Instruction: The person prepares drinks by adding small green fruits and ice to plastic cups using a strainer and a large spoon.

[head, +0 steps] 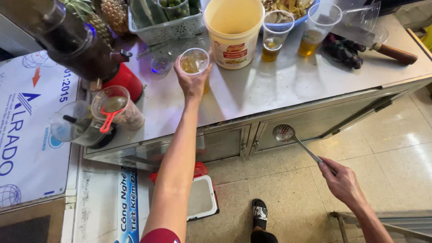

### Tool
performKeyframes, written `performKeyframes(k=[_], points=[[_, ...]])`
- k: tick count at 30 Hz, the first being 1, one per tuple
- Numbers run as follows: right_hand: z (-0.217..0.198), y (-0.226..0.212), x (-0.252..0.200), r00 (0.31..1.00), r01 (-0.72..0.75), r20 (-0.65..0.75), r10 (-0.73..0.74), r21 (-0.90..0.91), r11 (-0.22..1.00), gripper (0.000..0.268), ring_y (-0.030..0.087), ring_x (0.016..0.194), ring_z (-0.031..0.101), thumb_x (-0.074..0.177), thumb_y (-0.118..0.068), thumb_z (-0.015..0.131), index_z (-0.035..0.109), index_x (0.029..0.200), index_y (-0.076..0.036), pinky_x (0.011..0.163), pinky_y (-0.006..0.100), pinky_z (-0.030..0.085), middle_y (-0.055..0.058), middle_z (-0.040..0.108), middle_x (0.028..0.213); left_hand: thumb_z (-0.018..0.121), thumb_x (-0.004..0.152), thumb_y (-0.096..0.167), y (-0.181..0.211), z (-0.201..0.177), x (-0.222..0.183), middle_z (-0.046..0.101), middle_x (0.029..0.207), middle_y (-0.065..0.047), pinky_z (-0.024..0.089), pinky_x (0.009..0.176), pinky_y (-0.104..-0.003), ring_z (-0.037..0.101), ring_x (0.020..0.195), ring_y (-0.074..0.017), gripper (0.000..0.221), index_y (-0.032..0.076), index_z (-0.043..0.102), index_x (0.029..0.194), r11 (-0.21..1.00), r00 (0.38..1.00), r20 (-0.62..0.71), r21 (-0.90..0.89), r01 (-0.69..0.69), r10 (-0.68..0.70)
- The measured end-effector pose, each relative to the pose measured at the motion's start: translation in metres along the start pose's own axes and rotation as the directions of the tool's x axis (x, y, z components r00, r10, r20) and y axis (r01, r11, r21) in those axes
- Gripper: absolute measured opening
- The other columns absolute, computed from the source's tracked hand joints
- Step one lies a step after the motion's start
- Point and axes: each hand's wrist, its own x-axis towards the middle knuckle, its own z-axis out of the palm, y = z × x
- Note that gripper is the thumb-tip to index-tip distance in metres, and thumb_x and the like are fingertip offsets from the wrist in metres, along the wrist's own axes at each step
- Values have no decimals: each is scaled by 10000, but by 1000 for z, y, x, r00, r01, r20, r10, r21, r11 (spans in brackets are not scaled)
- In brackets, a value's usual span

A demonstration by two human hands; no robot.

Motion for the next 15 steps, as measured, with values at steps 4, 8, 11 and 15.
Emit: performKeyframes(k=[4,8,11,15], points=[[-12,9,35,999,-17,31,16,22,1000,408,165,625,546,977,-340,628,728,1304,-117,563,377,470,128,679,692,989,677,141,-22,-2,-6,450,1409,-144,456,1125,-385,514,1294,-279,1093,27,264,1487,987,996,0,-134,92,-93],[-19,14,60,996,-10,89,10,0,1000,391,168,608,569,975,-354,625,736,1281,-137,569,367,481,136,680,680,943,763,198,-4,8,-92,514,1402,-204,404,1137,-415,512,1318,-335,899,-32,383,1427,897,920,-246,251,365,-305],[-30,22,69,994,48,101,-50,28,998,381,158,611,619,947,-354,635,741,1240,-135,596,348,516,102,710,678,825,807,305,13,63,-166,688,1293,-186,564,978,-397,672,1195,-278,583,-24,656,1258,769,818,-100,293,568,-566],[-38,31,67,986,-50,158,56,-42,998,383,209,605,595,950,-354,624,747,1254,-157,604,395,511,142,678,661,901,723,346,-8,190,-120,564,1463,-249,415,1153,-418,541,1376,-352,932,-55,483,1452,935,918,215,194,295,-334]])
